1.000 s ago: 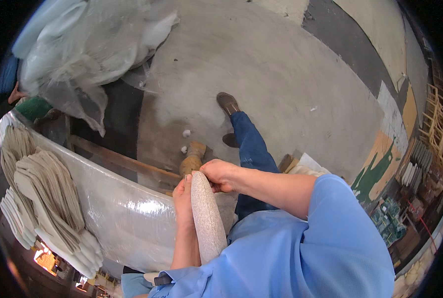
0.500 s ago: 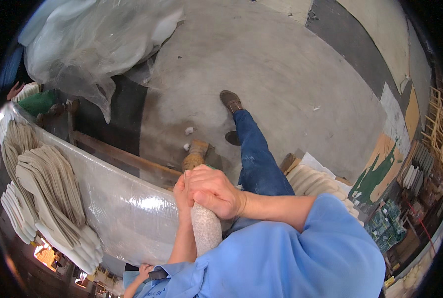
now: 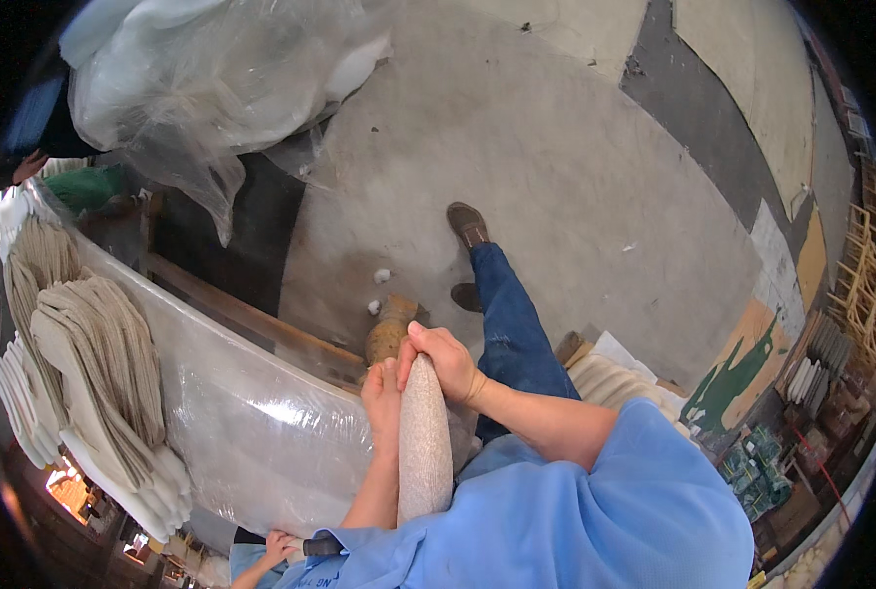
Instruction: The person inserts white foam inserts into beige fabric covers and places the finished cushions on a stack. The person handles foam inserts and fabric covers one at a time, aligning and tucking the foam into the covers.
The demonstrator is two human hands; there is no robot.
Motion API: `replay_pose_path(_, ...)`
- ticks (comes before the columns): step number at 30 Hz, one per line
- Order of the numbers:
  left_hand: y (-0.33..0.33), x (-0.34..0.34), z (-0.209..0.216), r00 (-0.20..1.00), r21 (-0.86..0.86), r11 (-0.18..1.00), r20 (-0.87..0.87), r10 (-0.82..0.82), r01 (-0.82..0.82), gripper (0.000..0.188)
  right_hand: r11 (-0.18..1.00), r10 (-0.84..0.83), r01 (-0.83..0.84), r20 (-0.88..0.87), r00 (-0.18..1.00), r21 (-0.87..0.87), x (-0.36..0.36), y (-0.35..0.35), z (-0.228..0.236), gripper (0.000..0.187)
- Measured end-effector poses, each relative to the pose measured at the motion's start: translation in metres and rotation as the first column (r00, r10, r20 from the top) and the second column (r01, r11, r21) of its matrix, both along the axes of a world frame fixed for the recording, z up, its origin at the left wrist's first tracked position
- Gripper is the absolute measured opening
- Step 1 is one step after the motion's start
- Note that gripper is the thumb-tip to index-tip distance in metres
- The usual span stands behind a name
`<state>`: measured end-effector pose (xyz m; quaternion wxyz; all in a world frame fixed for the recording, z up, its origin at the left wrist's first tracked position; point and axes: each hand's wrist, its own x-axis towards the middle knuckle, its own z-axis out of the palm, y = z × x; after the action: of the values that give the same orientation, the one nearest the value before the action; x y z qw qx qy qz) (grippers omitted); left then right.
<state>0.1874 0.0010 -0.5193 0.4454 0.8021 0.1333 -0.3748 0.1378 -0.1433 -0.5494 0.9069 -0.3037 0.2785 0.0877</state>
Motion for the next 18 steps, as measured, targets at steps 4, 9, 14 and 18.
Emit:
replay_pose_path(4,0.012,-0.006,-0.019,0.999,0.035,0.999,-0.039,0.008,-0.007,0.039,0.999,0.028,-0.025,-0.067,0.997,0.046,-0.001,-0.002,0.0,0.081)
replay_pose_path(9,0.002,-0.001,-0.006,0.999,-0.071,0.996,-0.007,0.044,-0.044,0.016,0.989,-0.131,0.138,0.116,0.985,-0.053,0.022,-0.049,0.012,0.075)
replay_pose_path(14,-0.005,-0.001,0.019,0.967,-0.306,0.93,0.086,0.24,-0.204,0.023,0.934,0.24,-0.067,0.479,0.845,-0.35,0.021,-0.049,0.074,0.059)
replay_pose_path(18,-0.009,-0.006,0.018,0.919,-0.318,0.894,0.131,0.371,-0.316,0.027,0.91,0.374,-0.219,0.465,0.802,-0.353,0.025,-0.057,0.069,0.053)
